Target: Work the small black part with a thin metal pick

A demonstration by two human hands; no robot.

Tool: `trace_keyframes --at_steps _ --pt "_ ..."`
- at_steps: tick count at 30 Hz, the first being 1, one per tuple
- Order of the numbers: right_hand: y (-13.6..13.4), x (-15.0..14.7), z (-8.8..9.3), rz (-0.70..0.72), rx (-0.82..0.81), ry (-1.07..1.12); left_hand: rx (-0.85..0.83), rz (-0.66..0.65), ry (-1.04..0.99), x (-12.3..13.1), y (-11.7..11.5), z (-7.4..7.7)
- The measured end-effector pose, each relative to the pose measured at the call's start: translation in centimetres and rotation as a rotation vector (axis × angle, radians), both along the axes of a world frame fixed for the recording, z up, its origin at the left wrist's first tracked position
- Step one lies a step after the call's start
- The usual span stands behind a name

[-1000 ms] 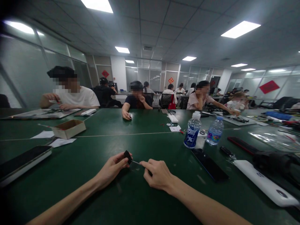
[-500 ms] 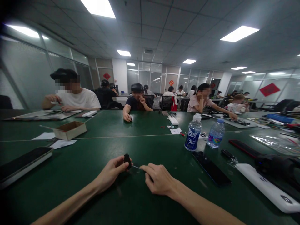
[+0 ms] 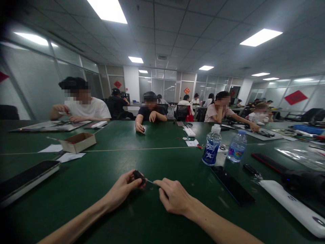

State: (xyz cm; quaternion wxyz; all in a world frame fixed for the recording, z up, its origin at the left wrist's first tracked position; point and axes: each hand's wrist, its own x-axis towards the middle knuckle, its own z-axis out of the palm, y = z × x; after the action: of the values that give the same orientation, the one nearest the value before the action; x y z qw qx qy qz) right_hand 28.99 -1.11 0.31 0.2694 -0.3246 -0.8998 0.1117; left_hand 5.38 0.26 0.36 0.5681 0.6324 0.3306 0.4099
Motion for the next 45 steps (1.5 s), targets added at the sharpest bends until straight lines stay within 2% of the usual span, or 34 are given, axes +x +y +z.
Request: trace_keyframes --at_steps 2,4,10,15,25,35,45 --pt "0.1 -0.2 0.0 -0.015 -0.006 0.05 0.012 -0.091 0.027 0.3 -0.3 0.4" --pt "0.2 -0.4 0.0 -0.028 -0.006 0.084 0.024 -0.115 0.035 0.4 -0.5 0.6" --pt "0.3 -0.3 -0.3 -0.065 -0.027 0.103 -0.03 0.035 -0.169 0.2 0.3 -0.6" --pt "0.4 -0.2 -0.7 -0.057 -0.032 0.077 -0.124 0.042 -0.287 -0.1 0.6 -1.3" --pt "0.4 -0.5 -0.8 -0.071 -0.004 -0.008 -0.086 0.022 -0.241 -0.1 0.7 -1.3" --pt "0.0 -0.3 -0.5 -0.095 0.025 -0.072 -0.016 -0.026 -0.174 -0.5 0.6 -0.6" --pt "-0.1 -0.3 -0.3 -0.083 0.011 -0.06 -0.064 -0.011 -0.226 -0.3 0.7 -0.8"
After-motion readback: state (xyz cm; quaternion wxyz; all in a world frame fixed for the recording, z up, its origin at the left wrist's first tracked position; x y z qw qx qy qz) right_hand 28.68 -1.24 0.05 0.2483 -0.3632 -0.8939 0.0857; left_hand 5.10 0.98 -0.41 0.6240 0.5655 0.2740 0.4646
